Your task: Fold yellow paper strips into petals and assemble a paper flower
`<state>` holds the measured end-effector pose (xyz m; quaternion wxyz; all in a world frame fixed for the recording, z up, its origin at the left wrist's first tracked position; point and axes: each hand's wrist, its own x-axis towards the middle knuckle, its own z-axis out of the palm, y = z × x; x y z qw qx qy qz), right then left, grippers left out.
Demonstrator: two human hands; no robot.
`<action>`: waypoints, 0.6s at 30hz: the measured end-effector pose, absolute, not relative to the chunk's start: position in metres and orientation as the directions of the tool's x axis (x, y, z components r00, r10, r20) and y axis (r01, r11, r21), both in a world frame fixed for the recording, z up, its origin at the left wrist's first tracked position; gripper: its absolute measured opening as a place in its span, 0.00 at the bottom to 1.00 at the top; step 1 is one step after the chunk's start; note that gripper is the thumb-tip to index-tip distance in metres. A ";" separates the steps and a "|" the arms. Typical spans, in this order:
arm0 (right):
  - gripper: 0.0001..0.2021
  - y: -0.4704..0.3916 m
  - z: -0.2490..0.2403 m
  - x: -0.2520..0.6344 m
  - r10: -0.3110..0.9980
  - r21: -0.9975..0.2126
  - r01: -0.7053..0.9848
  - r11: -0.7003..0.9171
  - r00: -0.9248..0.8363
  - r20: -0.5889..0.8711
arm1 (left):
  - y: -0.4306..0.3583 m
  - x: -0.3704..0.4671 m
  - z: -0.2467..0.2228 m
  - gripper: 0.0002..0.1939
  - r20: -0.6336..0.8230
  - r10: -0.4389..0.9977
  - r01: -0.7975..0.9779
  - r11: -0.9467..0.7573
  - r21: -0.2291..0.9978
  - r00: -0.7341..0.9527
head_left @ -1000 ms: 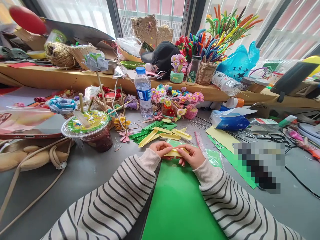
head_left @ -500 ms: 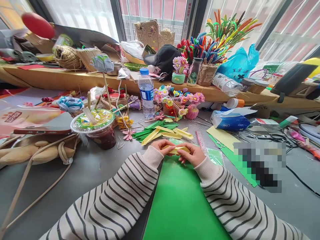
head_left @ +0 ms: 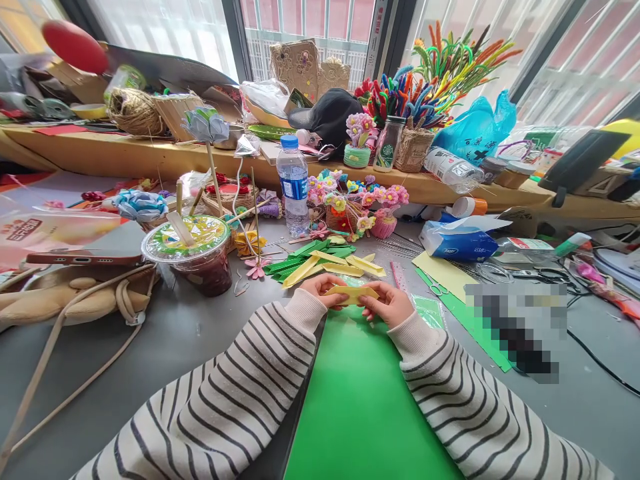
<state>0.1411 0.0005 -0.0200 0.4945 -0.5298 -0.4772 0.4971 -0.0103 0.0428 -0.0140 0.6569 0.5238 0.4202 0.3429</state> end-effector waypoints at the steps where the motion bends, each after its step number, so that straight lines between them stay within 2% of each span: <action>1: 0.15 0.001 -0.020 0.141 0.997 -0.999 0.012 -0.042 0.066 -0.041 | 0.043 -0.010 -0.014 0.17 -0.176 0.898 -0.016 0.199 0.980 0.403; 5: 0.14 -0.001 -0.019 0.141 0.997 -0.999 0.047 -0.022 0.082 -0.018 | 0.042 -0.008 -0.014 0.17 -0.108 0.909 -0.051 0.140 0.989 0.403; 13: 0.14 0.000 -0.018 0.142 0.994 -0.993 0.094 -0.064 0.092 -0.055 | 0.043 -0.009 -0.013 0.17 -0.067 0.932 -0.080 0.102 0.992 0.355; 18: 0.14 0.002 -0.019 0.144 0.995 -0.991 0.082 -0.103 0.013 -0.103 | 0.043 -0.010 -0.010 0.17 -0.064 0.949 -0.120 0.105 0.987 0.308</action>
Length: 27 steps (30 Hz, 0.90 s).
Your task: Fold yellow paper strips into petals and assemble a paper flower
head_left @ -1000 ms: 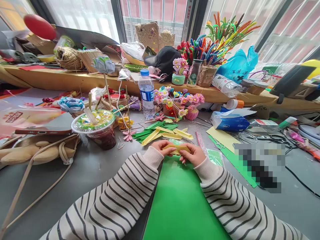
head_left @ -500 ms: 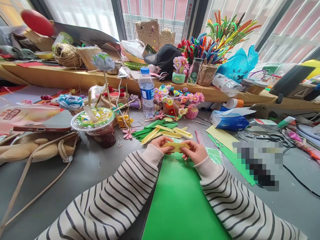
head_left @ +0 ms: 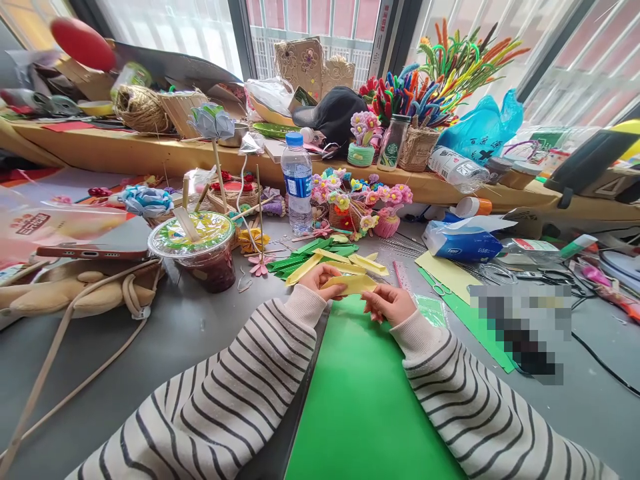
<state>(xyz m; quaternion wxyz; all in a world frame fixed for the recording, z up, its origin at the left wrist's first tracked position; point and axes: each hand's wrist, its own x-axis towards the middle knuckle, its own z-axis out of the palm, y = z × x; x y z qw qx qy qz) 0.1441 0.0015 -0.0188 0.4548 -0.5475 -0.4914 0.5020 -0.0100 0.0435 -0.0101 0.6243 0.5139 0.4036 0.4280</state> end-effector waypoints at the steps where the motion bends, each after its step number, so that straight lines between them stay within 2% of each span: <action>1: 0.14 0.002 -0.019 0.145 0.994 -0.992 0.074 -0.106 -0.005 -0.106 | 0.044 -0.010 -0.010 0.18 -0.064 0.950 -0.122 0.105 0.987 0.306; 10: 0.13 0.003 -0.018 0.145 0.997 -0.997 0.033 -0.073 -0.035 -0.074 | 0.043 -0.010 -0.010 0.19 -0.074 0.946 -0.128 0.120 0.985 0.314; 15: 0.13 0.002 -0.018 0.143 0.998 -0.998 0.003 -0.055 0.015 -0.055 | 0.043 -0.010 -0.010 0.20 -0.058 0.947 -0.133 0.104 0.986 0.315; 27: 0.15 0.002 -0.016 0.143 0.982 -0.969 -0.158 -0.191 -0.027 -0.189 | 0.045 -0.009 -0.012 0.20 -0.114 0.947 -0.149 0.165 0.975 0.299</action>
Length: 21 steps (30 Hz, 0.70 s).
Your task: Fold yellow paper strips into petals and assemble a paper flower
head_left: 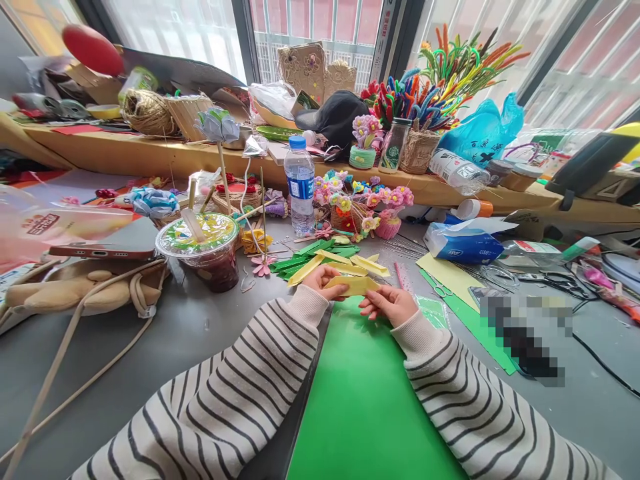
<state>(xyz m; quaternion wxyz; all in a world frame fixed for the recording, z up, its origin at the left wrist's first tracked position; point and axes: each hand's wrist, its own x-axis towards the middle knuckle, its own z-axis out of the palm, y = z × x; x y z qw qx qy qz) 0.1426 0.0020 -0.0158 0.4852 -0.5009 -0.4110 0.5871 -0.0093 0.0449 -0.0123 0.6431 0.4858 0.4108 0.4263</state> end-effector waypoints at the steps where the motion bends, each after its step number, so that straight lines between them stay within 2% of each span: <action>1: 0.15 0.002 -0.015 0.142 0.981 -0.967 -0.162 -0.195 -0.034 -0.192 | 0.045 -0.009 -0.012 0.20 -0.119 0.948 -0.153 0.170 0.974 0.294; 6: 0.13 0.002 -0.017 0.143 0.983 -0.967 -0.175 -0.183 -0.061 -0.175 | 0.047 -0.010 -0.013 0.20 -0.143 0.953 -0.166 0.192 0.967 0.267; 14: 0.12 0.002 -0.020 0.144 0.985 -0.971 -0.167 -0.169 0.005 -0.172 | 0.046 -0.010 -0.012 0.19 -0.157 0.951 -0.176 0.208 0.962 0.268; 21: 0.11 0.002 -0.021 0.145 0.986 -0.965 -0.204 -0.163 -0.063 -0.153 | 0.046 -0.011 -0.009 0.19 -0.205 0.944 -0.195 0.259 0.946 0.260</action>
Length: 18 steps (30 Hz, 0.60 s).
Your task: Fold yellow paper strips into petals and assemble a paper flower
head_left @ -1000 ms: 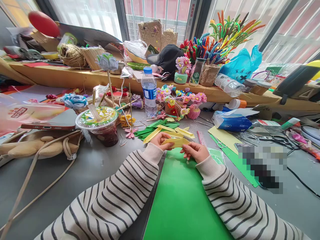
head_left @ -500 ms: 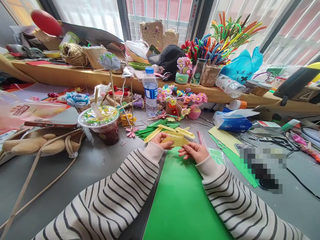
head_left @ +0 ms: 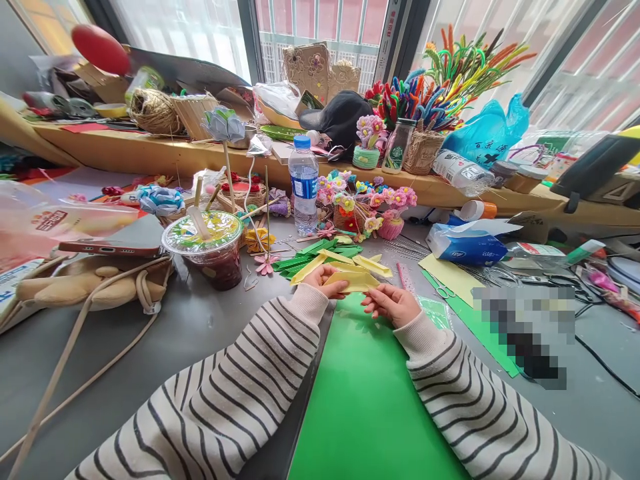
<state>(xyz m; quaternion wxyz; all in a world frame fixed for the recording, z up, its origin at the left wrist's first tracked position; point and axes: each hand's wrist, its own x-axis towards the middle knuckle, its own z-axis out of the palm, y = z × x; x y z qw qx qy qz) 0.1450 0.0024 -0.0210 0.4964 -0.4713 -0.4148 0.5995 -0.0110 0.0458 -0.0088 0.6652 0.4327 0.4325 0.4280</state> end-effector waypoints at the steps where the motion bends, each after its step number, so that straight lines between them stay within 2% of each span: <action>1: 0.11 0.002 -0.021 0.145 0.986 -0.966 -0.197 -0.167 -0.060 -0.158 | 0.046 -0.011 -0.009 0.19 -0.197 0.946 -0.196 0.251 0.948 0.256; 4: 0.12 0.001 -0.018 0.144 0.984 -0.966 -0.184 -0.181 -0.032 -0.178 | 0.046 -0.011 -0.012 0.19 -0.140 0.953 -0.172 0.191 0.966 0.269; 9: 0.21 0.000 -0.011 0.144 0.979 -0.960 -0.193 -0.204 -0.046 -0.199 | 0.045 -0.010 -0.015 0.19 -0.092 0.928 -0.077 0.127 0.989 0.362; 14: 0.16 0.002 -0.013 0.145 0.976 -0.962 -0.180 -0.206 -0.116 -0.187 | 0.042 -0.010 -0.013 0.14 -0.009 0.920 0.024 -0.001 1.000 0.391; 18: 0.15 0.002 -0.019 0.144 0.988 -0.981 -0.133 -0.144 -0.069 -0.136 | 0.040 -0.009 -0.013 0.15 -0.057 0.899 0.010 0.058 0.998 0.433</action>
